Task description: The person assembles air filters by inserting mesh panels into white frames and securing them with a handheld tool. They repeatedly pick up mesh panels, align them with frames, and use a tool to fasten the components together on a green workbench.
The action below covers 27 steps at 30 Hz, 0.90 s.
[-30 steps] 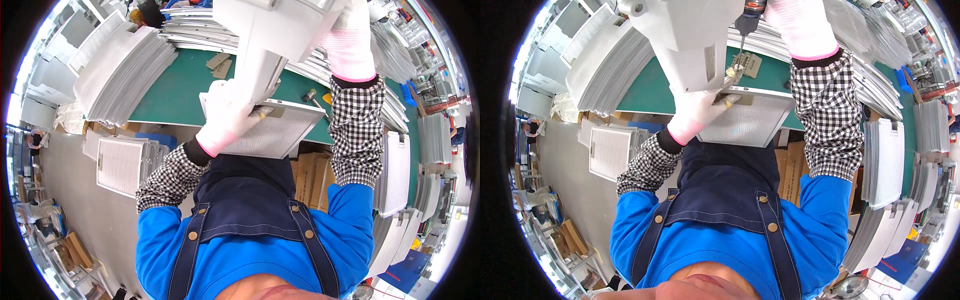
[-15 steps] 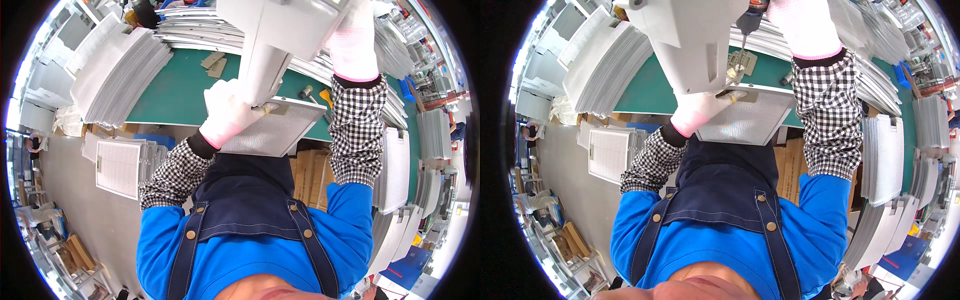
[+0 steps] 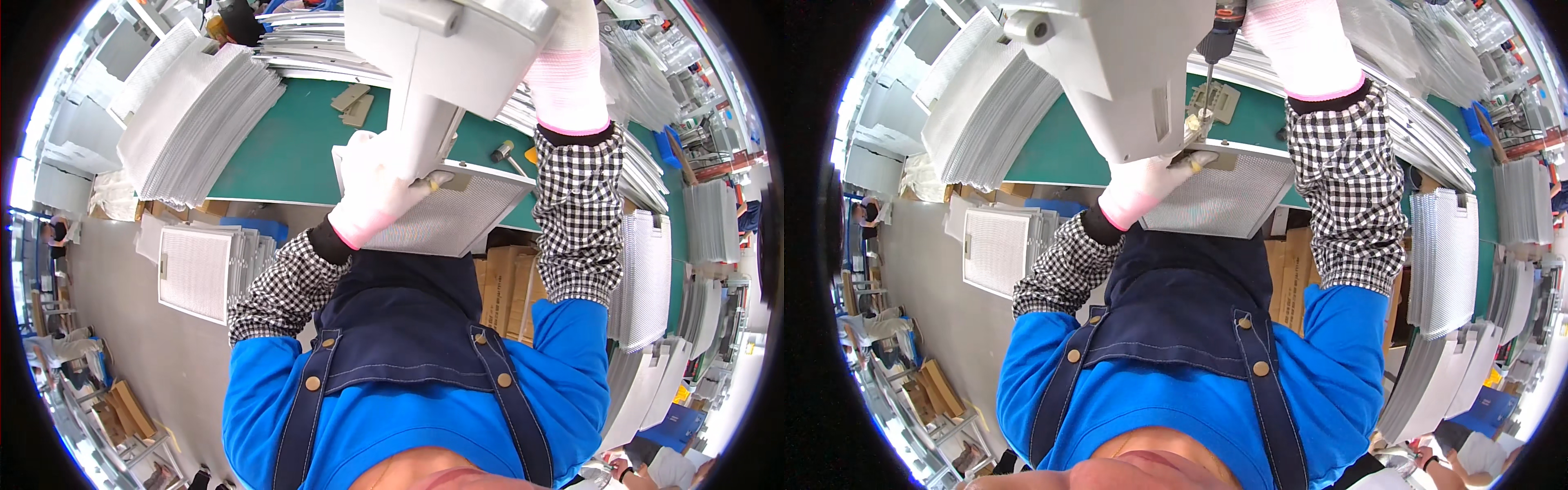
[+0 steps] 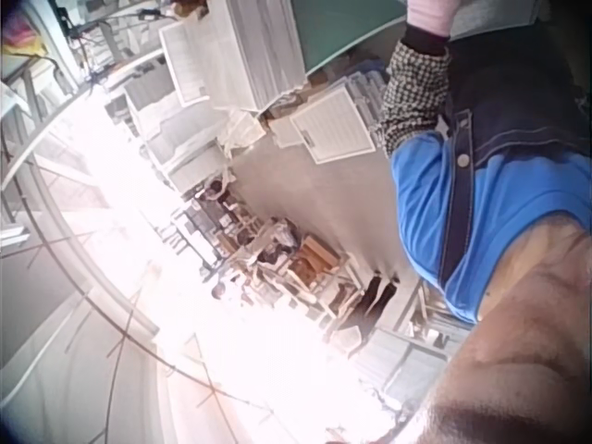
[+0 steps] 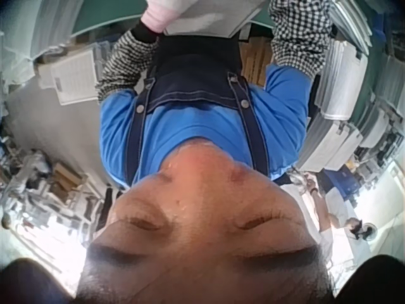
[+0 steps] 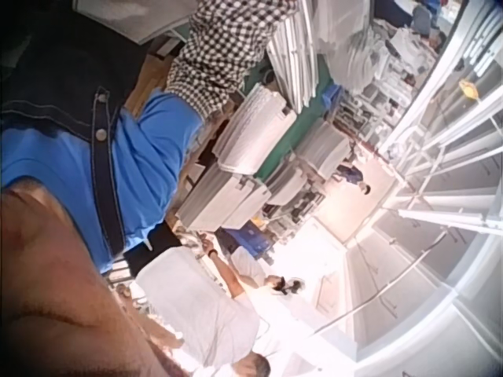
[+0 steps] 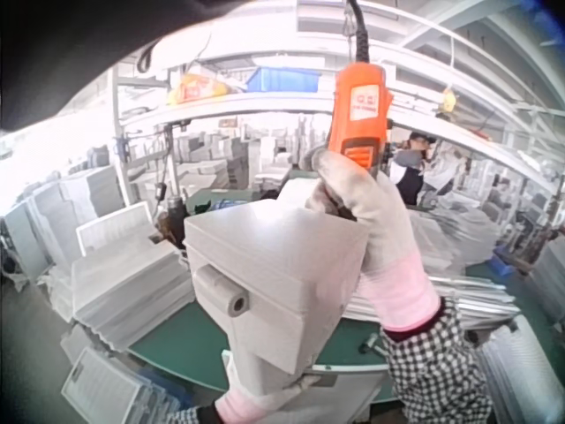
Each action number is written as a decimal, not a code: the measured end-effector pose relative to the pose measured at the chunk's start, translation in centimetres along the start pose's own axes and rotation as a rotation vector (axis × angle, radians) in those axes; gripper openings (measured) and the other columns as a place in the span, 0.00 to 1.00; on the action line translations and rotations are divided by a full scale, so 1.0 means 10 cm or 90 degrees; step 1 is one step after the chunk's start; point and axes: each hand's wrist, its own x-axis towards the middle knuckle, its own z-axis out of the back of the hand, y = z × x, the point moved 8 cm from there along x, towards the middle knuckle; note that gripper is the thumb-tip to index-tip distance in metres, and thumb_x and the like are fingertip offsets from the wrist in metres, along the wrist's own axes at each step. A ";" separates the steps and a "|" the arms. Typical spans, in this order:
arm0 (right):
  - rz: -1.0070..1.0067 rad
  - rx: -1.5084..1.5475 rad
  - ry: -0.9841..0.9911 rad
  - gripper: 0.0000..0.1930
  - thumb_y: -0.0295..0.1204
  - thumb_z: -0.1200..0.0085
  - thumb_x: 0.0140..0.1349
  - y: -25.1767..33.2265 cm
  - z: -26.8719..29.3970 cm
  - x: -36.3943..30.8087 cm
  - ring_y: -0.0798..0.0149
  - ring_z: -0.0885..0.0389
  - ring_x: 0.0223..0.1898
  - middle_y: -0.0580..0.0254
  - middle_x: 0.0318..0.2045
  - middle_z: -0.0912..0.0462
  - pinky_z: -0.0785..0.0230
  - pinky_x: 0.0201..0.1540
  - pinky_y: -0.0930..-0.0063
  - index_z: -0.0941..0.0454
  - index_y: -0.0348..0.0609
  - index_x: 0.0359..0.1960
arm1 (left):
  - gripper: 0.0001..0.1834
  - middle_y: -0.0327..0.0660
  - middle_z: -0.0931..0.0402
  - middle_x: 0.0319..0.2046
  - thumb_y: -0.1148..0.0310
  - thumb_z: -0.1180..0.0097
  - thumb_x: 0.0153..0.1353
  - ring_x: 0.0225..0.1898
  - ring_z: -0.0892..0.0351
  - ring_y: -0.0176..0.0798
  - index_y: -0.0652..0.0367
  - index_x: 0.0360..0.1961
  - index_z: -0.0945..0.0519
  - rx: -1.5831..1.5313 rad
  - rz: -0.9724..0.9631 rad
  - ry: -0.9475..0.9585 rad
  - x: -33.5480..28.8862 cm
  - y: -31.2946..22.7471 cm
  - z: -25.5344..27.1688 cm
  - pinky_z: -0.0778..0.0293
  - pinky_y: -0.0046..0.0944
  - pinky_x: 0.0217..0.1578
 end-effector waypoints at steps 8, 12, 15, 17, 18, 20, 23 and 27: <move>-0.047 0.012 -0.018 0.06 0.30 0.44 0.67 -0.22 -0.17 -0.21 0.78 0.27 0.26 0.72 0.25 0.23 0.36 0.28 0.81 0.24 0.41 0.36 | 0.14 0.29 0.29 0.22 0.52 0.31 0.45 0.27 0.26 0.34 0.41 0.32 0.16 -0.025 -0.114 0.059 -0.15 -0.01 -0.09 0.33 0.41 0.35; -0.064 0.013 -0.050 0.05 0.28 0.43 0.66 -0.26 -0.21 -0.31 0.78 0.26 0.26 0.71 0.26 0.22 0.36 0.28 0.81 0.23 0.41 0.37 | 0.18 0.27 0.27 0.25 0.51 0.29 0.43 0.29 0.25 0.32 0.40 0.36 0.16 -0.060 -0.111 0.099 -0.11 -0.12 0.06 0.31 0.39 0.37; -0.077 0.006 -0.080 0.04 0.26 0.43 0.66 -0.28 -0.23 -0.39 0.78 0.26 0.26 0.71 0.27 0.21 0.35 0.28 0.81 0.23 0.40 0.38 | 0.23 0.29 0.22 0.33 0.50 0.28 0.45 0.34 0.22 0.34 0.43 0.43 0.15 -0.063 -0.080 0.133 -0.15 -0.09 0.08 0.30 0.39 0.39; -0.080 0.004 -0.097 0.04 0.25 0.43 0.65 -0.25 -0.24 -0.42 0.78 0.26 0.26 0.71 0.27 0.21 0.35 0.28 0.81 0.23 0.40 0.39 | 0.26 0.33 0.20 0.39 0.50 0.28 0.50 0.39 0.21 0.37 0.46 0.49 0.17 -0.229 0.063 0.147 -0.26 0.05 -0.11 0.28 0.40 0.42; -0.083 0.005 -0.107 0.04 0.25 0.43 0.65 -0.27 -0.24 -0.43 0.78 0.25 0.26 0.71 0.27 0.20 0.34 0.28 0.81 0.23 0.40 0.39 | 0.28 0.36 0.20 0.42 0.49 0.29 0.52 0.41 0.20 0.39 0.47 0.53 0.18 -0.328 0.122 0.150 -0.28 0.10 -0.18 0.27 0.41 0.43; -0.082 -0.006 -0.127 0.05 0.24 0.43 0.64 -0.29 -0.21 -0.46 0.78 0.25 0.27 0.71 0.28 0.20 0.34 0.28 0.81 0.23 0.39 0.40 | 0.31 0.39 0.19 0.44 0.49 0.31 0.56 0.41 0.20 0.41 0.49 0.58 0.21 -0.469 0.207 0.136 -0.25 0.11 -0.24 0.25 0.43 0.43; -0.027 -0.131 -0.112 0.06 0.26 0.41 0.60 -0.21 -0.21 -0.47 0.78 0.27 0.22 0.71 0.24 0.22 0.34 0.26 0.81 0.23 0.40 0.38 | 0.32 0.45 0.19 0.39 0.51 0.30 0.56 0.36 0.19 0.47 0.50 0.59 0.22 -0.140 0.033 0.118 -0.06 0.05 -0.04 0.24 0.48 0.41; -0.010 -0.236 -0.215 0.05 0.29 0.43 0.63 0.02 -0.02 -0.26 0.80 0.29 0.22 0.73 0.21 0.25 0.38 0.26 0.81 0.24 0.42 0.34 | 0.55 0.56 0.35 0.64 0.59 0.26 0.49 0.63 0.33 0.61 0.60 0.74 0.44 0.015 0.086 -0.116 -0.05 0.37 0.36 0.35 0.54 0.62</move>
